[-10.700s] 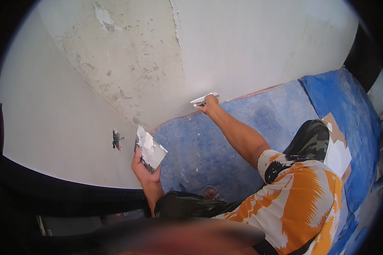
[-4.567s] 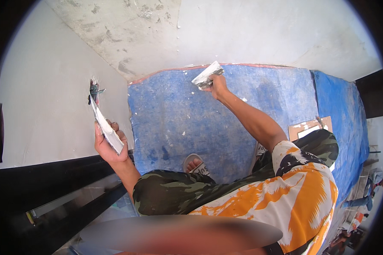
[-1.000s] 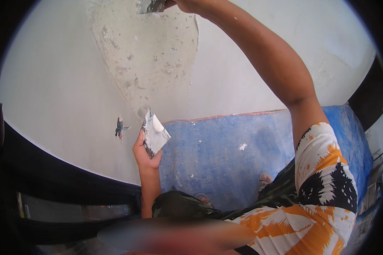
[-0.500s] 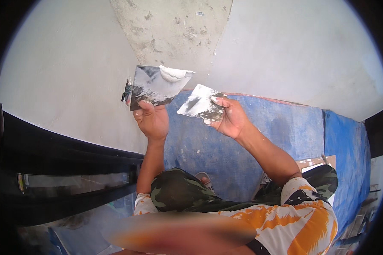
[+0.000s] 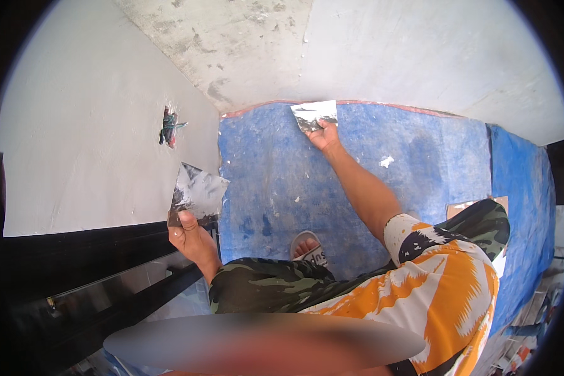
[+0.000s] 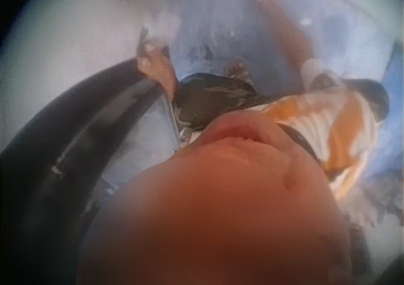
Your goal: The person applies white plaster to a wall using a putty knife, smoothing the surface in multiple passes. They then scoop additional plaster from a bucket onto a cardboard sheet and continue applying it to the wall.
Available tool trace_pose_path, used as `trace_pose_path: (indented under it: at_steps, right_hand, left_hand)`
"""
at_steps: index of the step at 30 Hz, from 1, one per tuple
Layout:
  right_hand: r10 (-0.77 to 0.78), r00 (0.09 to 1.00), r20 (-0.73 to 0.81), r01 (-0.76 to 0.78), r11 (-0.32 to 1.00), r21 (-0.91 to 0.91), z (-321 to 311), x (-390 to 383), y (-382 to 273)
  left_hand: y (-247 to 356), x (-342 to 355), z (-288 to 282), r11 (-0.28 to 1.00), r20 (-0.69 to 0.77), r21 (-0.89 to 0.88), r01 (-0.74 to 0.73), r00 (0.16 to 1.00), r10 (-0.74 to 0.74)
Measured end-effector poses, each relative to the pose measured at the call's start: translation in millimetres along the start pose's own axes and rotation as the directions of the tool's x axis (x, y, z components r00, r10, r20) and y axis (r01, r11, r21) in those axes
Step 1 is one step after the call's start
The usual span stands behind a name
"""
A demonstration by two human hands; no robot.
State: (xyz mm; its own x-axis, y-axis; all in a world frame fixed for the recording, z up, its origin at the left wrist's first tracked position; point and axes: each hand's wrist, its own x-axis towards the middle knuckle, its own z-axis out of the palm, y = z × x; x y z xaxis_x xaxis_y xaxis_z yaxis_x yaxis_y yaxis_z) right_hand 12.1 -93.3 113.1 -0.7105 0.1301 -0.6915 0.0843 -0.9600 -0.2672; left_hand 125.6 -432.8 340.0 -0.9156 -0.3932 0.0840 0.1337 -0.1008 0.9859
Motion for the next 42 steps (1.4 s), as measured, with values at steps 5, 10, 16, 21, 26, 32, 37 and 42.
trace_pose_path:
  at_steps: [5,10,16,21,26,32,37,42]
  right_hand:
    - [-0.089,0.985,-0.146,0.107,0.988,0.116,-13,83,22]
    - [-0.118,0.972,-0.201,0.139,0.986,0.093,9,97,21]
    - [-0.229,0.969,-0.095,0.214,0.966,-0.147,92,60,15]
    - [-0.477,0.879,0.018,0.437,0.789,-0.432,216,-43,21]
    - [-0.560,0.805,0.195,0.546,0.572,-0.612,425,-152,-31]
    - [-0.611,0.675,0.415,0.657,0.242,-0.714,632,-243,-77]
    - [-0.395,0.432,0.811,0.794,-0.260,-0.550,685,-315,-55]
    - [-0.230,0.366,0.902,0.930,0.049,-0.365,548,-369,-20]
  left_hand:
    - [-16,0,-6,0.994,0.025,-0.022,0.108,0.994,-0.107]
    - [-23,6,-1,0.990,0.064,-0.064,0.129,0.990,-0.125]
    - [-21,-2,-22,0.975,0.042,-0.159,0.152,0.988,-0.147]
    - [16,-15,-30,0.924,0.033,-0.334,0.186,0.982,-0.185]
    - [55,-20,-18,0.900,0.042,-0.381,0.211,0.977,-0.211]
    - [68,-23,-28,0.875,0.121,-0.401,0.272,0.962,-0.244]
    - [76,-17,-23,0.860,0.075,-0.380,0.339,0.939,-0.337]
    - [90,30,13,0.488,0.249,-0.679,0.548,0.798,-0.549]
